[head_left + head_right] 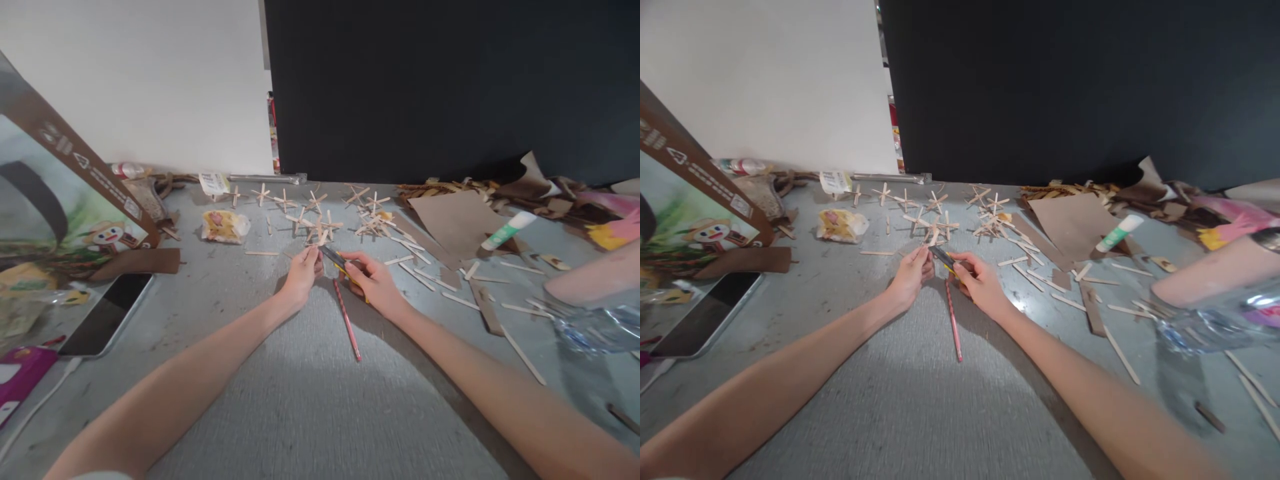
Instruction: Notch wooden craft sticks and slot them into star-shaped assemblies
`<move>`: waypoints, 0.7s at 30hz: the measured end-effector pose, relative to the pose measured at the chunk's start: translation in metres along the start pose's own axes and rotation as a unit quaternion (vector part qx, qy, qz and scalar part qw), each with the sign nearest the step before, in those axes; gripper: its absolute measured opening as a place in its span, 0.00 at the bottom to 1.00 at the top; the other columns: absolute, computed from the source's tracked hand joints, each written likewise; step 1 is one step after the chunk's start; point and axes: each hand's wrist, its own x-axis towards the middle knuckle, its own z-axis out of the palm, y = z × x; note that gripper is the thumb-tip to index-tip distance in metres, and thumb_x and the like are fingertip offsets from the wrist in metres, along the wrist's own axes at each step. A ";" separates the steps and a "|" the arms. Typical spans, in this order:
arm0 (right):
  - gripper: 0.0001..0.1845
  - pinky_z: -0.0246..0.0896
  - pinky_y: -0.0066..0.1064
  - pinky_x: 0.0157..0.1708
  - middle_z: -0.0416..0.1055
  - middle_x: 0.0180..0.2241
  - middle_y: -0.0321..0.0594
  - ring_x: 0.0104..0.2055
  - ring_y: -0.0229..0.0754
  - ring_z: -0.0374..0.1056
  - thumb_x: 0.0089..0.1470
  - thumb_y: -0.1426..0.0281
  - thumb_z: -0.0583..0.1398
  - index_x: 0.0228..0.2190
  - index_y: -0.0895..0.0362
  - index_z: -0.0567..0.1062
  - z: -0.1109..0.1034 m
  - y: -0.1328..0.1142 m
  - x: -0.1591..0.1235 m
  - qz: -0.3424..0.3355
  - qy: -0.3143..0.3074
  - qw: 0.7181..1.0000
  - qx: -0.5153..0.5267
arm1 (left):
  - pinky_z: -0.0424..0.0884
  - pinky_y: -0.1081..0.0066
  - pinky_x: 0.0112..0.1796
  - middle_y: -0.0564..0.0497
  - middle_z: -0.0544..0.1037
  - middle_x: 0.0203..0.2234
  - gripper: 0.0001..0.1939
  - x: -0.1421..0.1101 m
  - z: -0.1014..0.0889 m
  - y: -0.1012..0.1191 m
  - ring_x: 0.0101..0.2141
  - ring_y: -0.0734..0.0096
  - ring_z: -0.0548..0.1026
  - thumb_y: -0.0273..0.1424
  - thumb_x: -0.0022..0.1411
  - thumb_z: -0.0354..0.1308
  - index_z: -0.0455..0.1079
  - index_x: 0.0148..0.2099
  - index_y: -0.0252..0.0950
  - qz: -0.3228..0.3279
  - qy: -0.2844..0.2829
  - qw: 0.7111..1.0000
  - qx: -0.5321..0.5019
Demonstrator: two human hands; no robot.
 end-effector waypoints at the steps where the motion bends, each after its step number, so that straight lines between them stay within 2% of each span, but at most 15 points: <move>1: 0.29 0.44 0.29 0.17 0.74 0.27 0.33 0.17 0.32 0.52 0.57 0.47 0.66 0.50 0.54 0.76 0.000 0.000 0.000 -0.003 0.010 1.000 0.003 | 0.47 0.78 0.20 0.64 0.50 0.15 0.23 0.000 0.000 -0.001 0.16 0.82 0.47 0.45 0.70 0.62 0.62 0.28 0.37 0.003 0.004 1.000 0.001; 5: 0.28 0.48 0.29 0.18 0.75 0.29 0.33 0.18 0.33 0.54 0.56 0.46 0.66 0.49 0.52 0.75 0.000 -0.001 -0.001 -0.011 0.055 0.998 0.010 | 0.48 0.77 0.20 0.63 0.50 0.16 0.23 -0.002 0.000 -0.003 0.17 0.81 0.48 0.48 0.70 0.61 0.65 0.30 0.37 0.042 0.012 0.999 0.027; 9: 0.28 0.47 0.30 0.18 0.74 0.29 0.33 0.18 0.34 0.54 0.58 0.47 0.64 0.50 0.53 0.74 0.002 -0.003 -0.001 -0.030 0.080 0.996 -0.011 | 0.50 0.76 0.22 0.63 0.51 0.17 0.22 -0.007 0.002 -0.005 0.19 0.79 0.50 0.48 0.72 0.58 0.66 0.32 0.37 0.074 -0.006 0.995 0.073; 12: 0.24 0.51 0.30 0.22 0.70 0.28 0.33 0.22 0.36 0.57 0.58 0.48 0.64 0.44 0.54 0.75 0.003 -0.005 -0.001 -0.054 0.115 0.990 -0.062 | 0.52 0.76 0.23 0.62 0.53 0.18 0.18 -0.009 0.003 -0.005 0.19 0.78 0.53 0.43 0.73 0.57 0.67 0.34 0.37 0.087 -0.012 0.991 0.100; 16: 0.21 0.53 0.31 0.28 0.64 0.25 0.31 0.27 0.39 0.57 0.53 0.51 0.67 0.38 0.55 0.78 0.003 -0.007 -0.001 -0.071 0.144 0.977 -0.138 | 0.55 0.75 0.25 0.61 0.58 0.19 0.12 -0.012 0.005 -0.004 0.20 0.77 0.57 0.38 0.74 0.55 0.69 0.38 0.37 0.091 -0.027 0.986 0.139; 21: 0.23 0.48 0.31 0.26 0.57 0.21 0.28 0.24 0.38 0.51 0.49 0.49 0.70 0.36 0.55 0.79 0.004 -0.008 -0.001 -0.051 0.135 0.981 -0.132 | 0.60 0.73 0.30 0.57 0.69 0.23 0.04 -0.020 0.007 0.000 0.25 0.73 0.66 0.29 0.71 0.56 0.71 0.41 0.37 0.144 -0.062 0.949 0.274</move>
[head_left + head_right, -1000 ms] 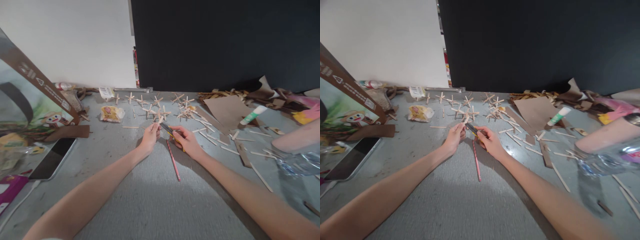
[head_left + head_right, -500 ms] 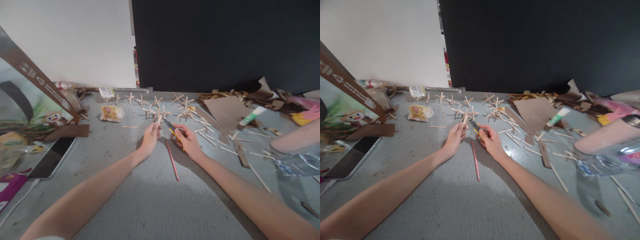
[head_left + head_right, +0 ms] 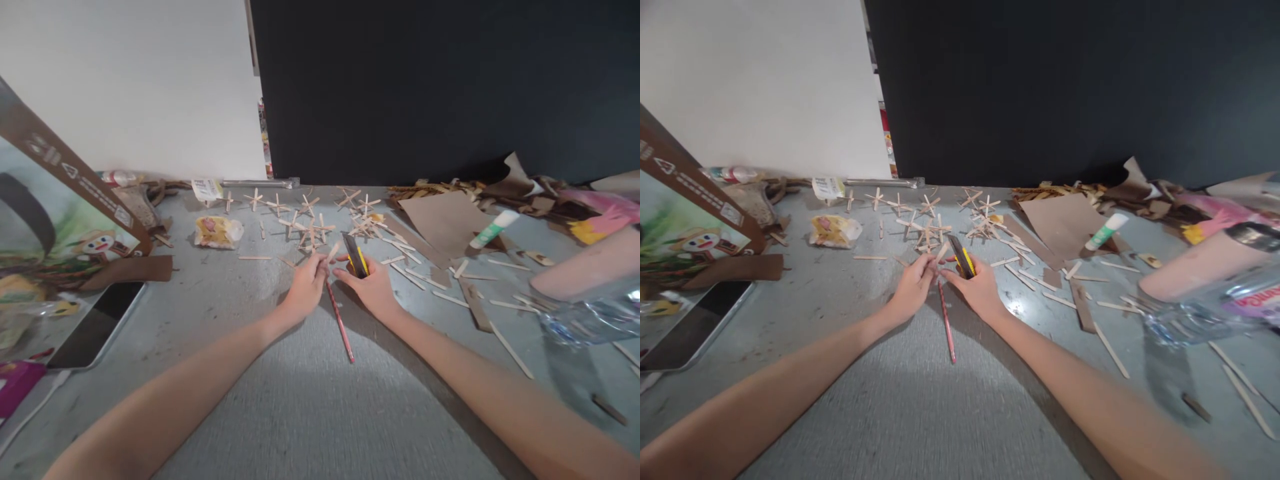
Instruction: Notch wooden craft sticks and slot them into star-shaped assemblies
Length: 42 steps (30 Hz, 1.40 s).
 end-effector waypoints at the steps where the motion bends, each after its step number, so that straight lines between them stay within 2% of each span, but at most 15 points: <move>1: 0.22 0.48 0.31 0.26 0.56 0.21 0.28 0.25 0.38 0.51 0.48 0.49 0.71 0.34 0.54 0.79 0.000 0.000 0.000 -0.003 0.000 1.000 -0.002 | 0.61 0.73 0.31 0.56 0.71 0.24 0.03 -0.001 0.000 0.002 0.26 0.73 0.68 0.26 0.70 0.56 0.71 0.42 0.37 0.009 -0.012 1.000 0.019; 3: 0.22 0.49 0.31 0.26 0.56 0.21 0.29 0.25 0.38 0.51 0.48 0.48 0.71 0.31 0.54 0.78 0.000 -0.001 0.000 -0.012 0.001 1.000 -0.009 | 0.63 0.72 0.33 0.56 0.73 0.25 0.06 -0.004 0.001 0.003 0.27 0.71 0.70 0.23 0.69 0.55 0.71 0.44 0.37 0.017 -0.038 0.999 0.028; 6: 0.24 0.52 0.32 0.26 0.61 0.22 0.32 0.26 0.39 0.54 0.49 0.46 0.69 0.30 0.54 0.78 0.000 -0.004 0.000 -0.009 -0.013 1.000 -0.005 | 0.65 0.71 0.33 0.56 0.74 0.26 0.08 -0.006 0.002 0.002 0.27 0.70 0.71 0.22 0.68 0.55 0.69 0.47 0.38 0.020 -0.068 0.997 0.010; 9: 0.24 0.56 0.33 0.26 0.67 0.23 0.36 0.26 0.41 0.60 0.51 0.44 0.68 0.29 0.54 0.77 0.001 -0.006 0.000 -0.003 -0.018 1.000 0.009 | 0.64 0.71 0.31 0.55 0.75 0.27 0.08 -0.007 0.002 0.000 0.26 0.71 0.71 0.24 0.68 0.56 0.68 0.48 0.38 0.025 -0.080 0.996 0.013; 15: 0.23 0.61 0.33 0.30 0.71 0.25 0.37 0.28 0.42 0.63 0.52 0.46 0.66 0.28 0.54 0.77 0.003 -0.007 0.000 -0.006 0.001 1.000 0.016 | 0.65 0.71 0.31 0.57 0.74 0.24 0.10 -0.008 0.000 0.003 0.25 0.71 0.71 0.22 0.66 0.53 0.64 0.48 0.39 0.033 -0.088 0.995 0.034; 19: 0.25 0.57 0.32 0.27 0.66 0.23 0.34 0.26 0.40 0.59 0.53 0.45 0.66 0.28 0.55 0.77 0.003 -0.004 0.001 0.005 0.004 1.000 0.006 | 0.64 0.71 0.30 0.59 0.72 0.22 0.10 -0.008 -0.001 0.002 0.23 0.70 0.69 0.23 0.66 0.52 0.61 0.48 0.40 0.037 -0.091 0.994 0.039; 23: 0.29 0.47 0.31 0.22 0.54 0.18 0.30 0.22 0.38 0.51 0.52 0.41 0.64 0.23 0.53 0.70 0.003 0.000 0.002 0.028 0.036 0.999 0.018 | 0.62 0.72 0.29 0.60 0.71 0.20 0.08 -0.006 0.000 -0.003 0.22 0.72 0.68 0.26 0.66 0.52 0.61 0.47 0.40 0.030 -0.089 0.995 0.018; 25: 0.28 0.46 0.32 0.22 0.53 0.18 0.30 0.21 0.37 0.49 0.52 0.41 0.63 0.22 0.53 0.69 0.004 0.001 0.002 0.031 0.042 0.998 0.026 | 0.62 0.72 0.28 0.60 0.70 0.20 0.08 -0.005 0.000 -0.004 0.21 0.72 0.67 0.27 0.65 0.52 0.61 0.47 0.40 0.021 -0.086 0.996 0.003; 28: 0.22 0.53 0.32 0.24 0.61 0.20 0.32 0.23 0.39 0.56 0.53 0.48 0.65 0.25 0.54 0.75 0.005 0.000 0.002 0.010 0.026 0.999 0.020 | 0.61 0.72 0.27 0.60 0.70 0.19 0.08 -0.003 -0.001 -0.005 0.20 0.72 0.67 0.28 0.65 0.54 0.63 0.47 0.40 0.013 -0.078 0.997 -0.018; 31: 0.15 0.63 0.32 0.32 0.72 0.26 0.36 0.29 0.42 0.66 0.53 0.56 0.66 0.29 0.54 0.78 0.007 0.000 0.003 -0.011 -0.025 0.999 0.021 | 0.61 0.72 0.27 0.60 0.70 0.19 0.08 -0.002 -0.001 -0.006 0.21 0.71 0.67 0.30 0.65 0.56 0.63 0.47 0.40 0.007 -0.072 0.997 -0.037; 33: 0.14 0.64 0.33 0.34 0.74 0.27 0.37 0.30 0.43 0.67 0.52 0.57 0.66 0.28 0.55 0.78 0.008 0.000 0.003 -0.010 -0.039 0.999 0.023 | 0.61 0.73 0.26 0.60 0.70 0.19 0.08 -0.002 -0.001 -0.007 0.20 0.71 0.67 0.31 0.65 0.56 0.63 0.47 0.40 0.003 -0.071 0.997 -0.043; 38: 0.22 0.53 0.30 0.24 0.61 0.20 0.32 0.24 0.39 0.55 0.52 0.49 0.65 0.25 0.55 0.75 0.007 0.002 0.004 0.023 0.007 1.000 0.008 | 0.60 0.73 0.26 0.59 0.71 0.20 0.09 -0.002 -0.003 -0.008 0.21 0.71 0.67 0.30 0.65 0.56 0.64 0.47 0.40 0.001 -0.086 0.996 -0.029; 42: 0.24 0.46 0.30 0.21 0.54 0.19 0.30 0.22 0.37 0.49 0.52 0.46 0.65 0.26 0.55 0.75 0.006 0.008 0.003 0.043 0.024 0.998 0.035 | 0.61 0.73 0.26 0.58 0.72 0.20 0.09 -0.003 -0.004 -0.007 0.21 0.71 0.68 0.31 0.65 0.57 0.65 0.47 0.39 0.002 -0.093 0.995 -0.025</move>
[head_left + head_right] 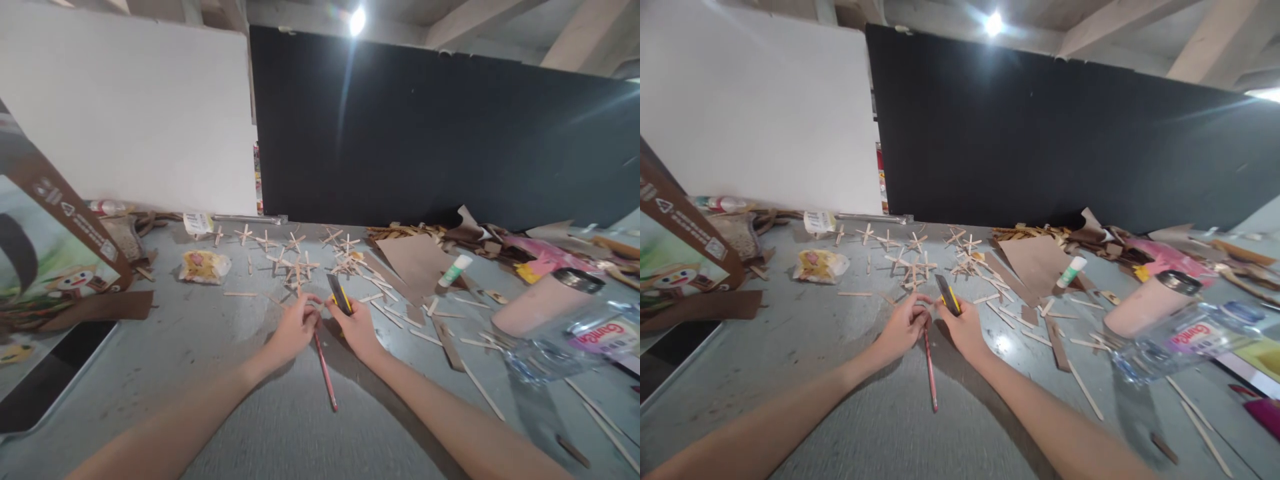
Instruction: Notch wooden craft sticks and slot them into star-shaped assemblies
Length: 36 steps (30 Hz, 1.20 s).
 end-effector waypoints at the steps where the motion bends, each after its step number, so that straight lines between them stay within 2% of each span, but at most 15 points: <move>1: 0.24 0.45 0.30 0.21 0.53 0.19 0.29 0.22 0.37 0.48 0.52 0.46 0.66 0.27 0.55 0.74 0.000 0.002 0.000 0.009 0.003 1.000 0.013 | 0.61 0.73 0.26 0.58 0.72 0.20 0.09 0.000 0.000 0.000 0.21 0.72 0.68 0.32 0.65 0.57 0.65 0.47 0.39 0.001 0.000 1.000 -0.003; 6: 0.27 0.42 0.30 0.20 0.50 0.18 0.27 0.21 0.35 0.46 0.49 0.43 0.67 0.24 0.53 0.68 0.002 0.002 -0.001 0.042 0.007 0.998 0.051 | 0.62 0.73 0.25 0.57 0.74 0.21 0.11 -0.001 -0.002 0.001 0.20 0.73 0.68 0.39 0.65 0.60 0.67 0.44 0.38 -0.018 0.012 0.999 -0.043; 11: 0.27 0.39 0.30 0.22 0.50 0.19 0.28 0.22 0.35 0.45 0.48 0.45 0.67 0.21 0.53 0.66 0.004 -0.008 -0.002 0.043 -0.004 0.998 0.036 | 0.70 0.70 0.32 0.54 0.78 0.23 0.21 0.003 -0.007 0.003 0.26 0.69 0.77 0.46 0.59 0.68 0.67 0.43 0.38 -0.052 0.088 0.987 -0.128; 17: 0.24 0.41 0.31 0.23 0.50 0.19 0.30 0.23 0.36 0.45 0.50 0.49 0.68 0.20 0.53 0.68 0.007 -0.014 -0.003 0.020 -0.054 0.998 0.032 | 0.73 0.69 0.34 0.53 0.78 0.23 0.25 0.007 -0.011 -0.001 0.28 0.68 0.77 0.53 0.53 0.71 0.70 0.38 0.38 -0.055 0.151 0.975 -0.155; 20: 0.22 0.44 0.32 0.23 0.51 0.19 0.30 0.23 0.36 0.46 0.52 0.50 0.67 0.22 0.54 0.71 0.008 -0.012 -0.002 0.015 -0.068 0.997 0.038 | 0.72 0.69 0.35 0.50 0.79 0.27 0.26 0.006 -0.011 -0.004 0.31 0.67 0.77 0.55 0.54 0.70 0.73 0.39 0.37 -0.057 0.121 0.983 -0.126; 24: 0.22 0.46 0.32 0.25 0.55 0.20 0.32 0.25 0.37 0.47 0.51 0.50 0.66 0.23 0.55 0.71 0.009 -0.011 -0.001 0.005 -0.067 0.997 0.033 | 0.72 0.68 0.36 0.49 0.79 0.28 0.25 0.004 -0.010 -0.004 0.33 0.66 0.76 0.55 0.59 0.67 0.75 0.35 0.36 -0.045 0.097 0.992 -0.062; 31: 0.21 0.47 0.32 0.25 0.56 0.21 0.33 0.25 0.38 0.49 0.52 0.51 0.64 0.22 0.53 0.69 0.007 -0.010 -0.001 0.000 -0.083 0.996 0.010 | 0.74 0.64 0.44 0.46 0.82 0.33 0.20 0.005 -0.012 -0.004 0.38 0.62 0.79 0.49 0.59 0.70 0.77 0.37 0.36 -0.044 0.079 0.994 -0.064; 36: 0.21 0.48 0.32 0.25 0.54 0.21 0.31 0.24 0.38 0.49 0.52 0.51 0.64 0.22 0.53 0.68 0.005 -0.010 -0.001 -0.006 -0.081 0.997 0.016 | 0.74 0.65 0.42 0.45 0.83 0.34 0.19 0.006 -0.013 -0.007 0.37 0.62 0.80 0.47 0.58 0.70 0.77 0.38 0.35 -0.043 0.069 0.995 -0.056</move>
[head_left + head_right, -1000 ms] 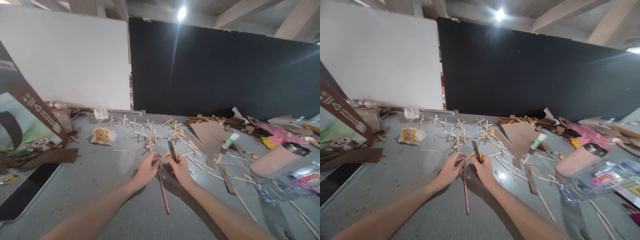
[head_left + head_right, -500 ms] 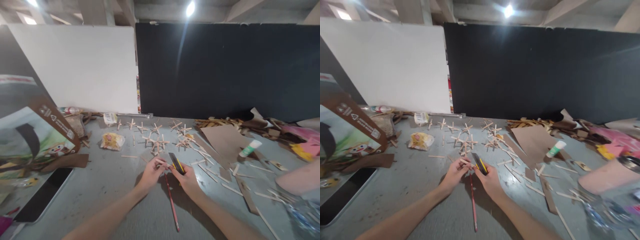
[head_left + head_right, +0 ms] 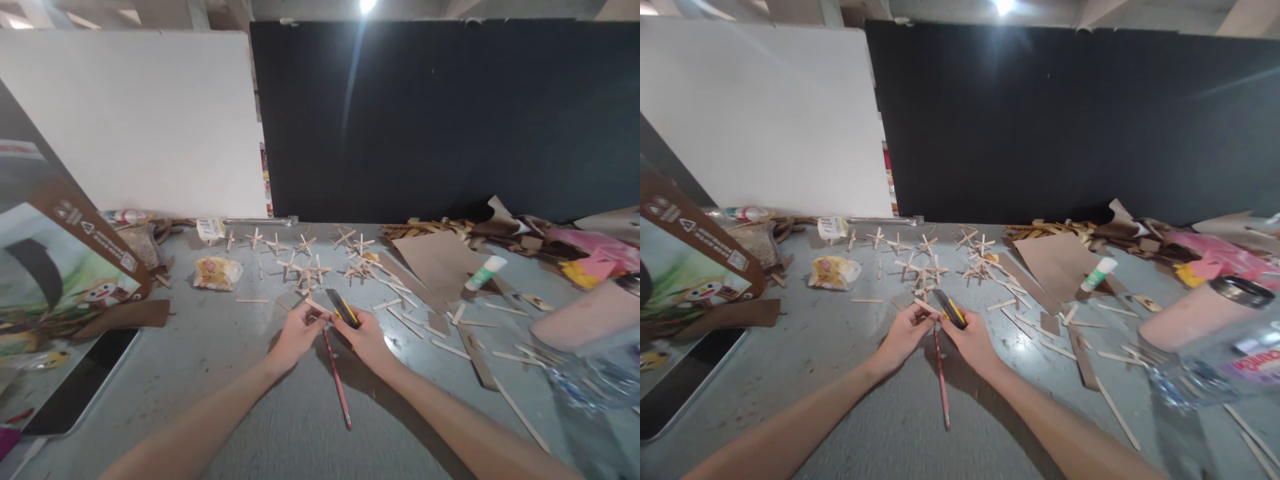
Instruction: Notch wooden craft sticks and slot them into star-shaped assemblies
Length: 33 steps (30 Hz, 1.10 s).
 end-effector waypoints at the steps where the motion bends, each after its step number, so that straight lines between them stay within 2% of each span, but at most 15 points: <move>1: 0.21 0.48 0.32 0.25 0.55 0.21 0.31 0.24 0.38 0.50 0.52 0.51 0.65 0.22 0.53 0.69 0.000 0.000 0.000 0.000 0.002 1.000 -0.001 | 0.74 0.65 0.42 0.46 0.83 0.34 0.19 0.000 0.000 0.000 0.36 0.62 0.80 0.47 0.58 0.70 0.77 0.37 0.35 0.001 -0.002 1.000 0.002; 5: 0.23 0.47 0.32 0.25 0.53 0.20 0.31 0.24 0.37 0.49 0.52 0.50 0.65 0.21 0.53 0.67 -0.001 -0.002 0.000 0.004 0.000 1.000 -0.006 | 0.73 0.66 0.40 0.47 0.82 0.33 0.20 0.000 0.002 0.000 0.35 0.64 0.78 0.48 0.58 0.69 0.76 0.38 0.36 0.007 -0.003 1.000 -0.005; 10: 0.21 0.46 0.31 0.24 0.54 0.20 0.31 0.25 0.37 0.49 0.54 0.52 0.65 0.22 0.54 0.70 -0.002 -0.002 -0.002 0.009 -0.030 0.999 -0.008 | 0.67 0.69 0.33 0.53 0.73 0.24 0.24 0.000 0.005 0.006 0.27 0.70 0.71 0.53 0.64 0.61 0.71 0.31 0.37 0.015 0.030 0.999 -0.023; 14: 0.22 0.45 0.31 0.24 0.52 0.19 0.30 0.24 0.37 0.47 0.53 0.52 0.65 0.21 0.53 0.66 -0.001 -0.001 -0.004 0.022 -0.037 0.999 -0.017 | 0.67 0.70 0.32 0.55 0.71 0.21 0.23 0.000 0.007 0.010 0.25 0.72 0.69 0.53 0.62 0.63 0.69 0.31 0.38 0.020 0.060 0.997 -0.040; 18: 0.18 0.51 0.32 0.27 0.60 0.22 0.33 0.27 0.39 0.54 0.54 0.55 0.65 0.23 0.53 0.69 -0.001 -0.001 -0.005 -0.013 -0.011 0.999 -0.049 | 0.65 0.71 0.29 0.56 0.70 0.19 0.21 -0.002 0.007 0.013 0.22 0.73 0.67 0.50 0.60 0.63 0.67 0.28 0.38 0.001 0.084 0.996 -0.015; 20: 0.14 0.56 0.33 0.31 0.65 0.26 0.35 0.30 0.41 0.59 0.53 0.58 0.65 0.25 0.53 0.71 -0.001 -0.001 -0.005 -0.041 0.011 0.997 -0.067 | 0.65 0.71 0.28 0.56 0.70 0.18 0.19 -0.003 0.007 0.014 0.22 0.73 0.67 0.47 0.60 0.63 0.68 0.27 0.38 -0.010 0.080 0.997 0.000; 23: 0.13 0.59 0.34 0.34 0.69 0.29 0.36 0.32 0.43 0.62 0.53 0.59 0.66 0.26 0.53 0.72 -0.002 -0.001 -0.004 -0.054 0.015 0.995 -0.080 | 0.65 0.71 0.27 0.56 0.70 0.18 0.17 -0.004 0.008 0.017 0.21 0.73 0.68 0.45 0.58 0.63 0.69 0.27 0.38 -0.018 0.061 0.998 0.010; 33: 0.17 0.56 0.32 0.32 0.65 0.26 0.33 0.30 0.42 0.61 0.57 0.55 0.62 0.25 0.52 0.67 -0.001 0.001 -0.006 -0.040 0.021 0.994 -0.100 | 0.60 0.72 0.24 0.55 0.70 0.16 0.18 -0.004 0.010 0.015 0.19 0.74 0.66 0.45 0.59 0.60 0.67 0.25 0.38 -0.036 0.055 0.997 0.042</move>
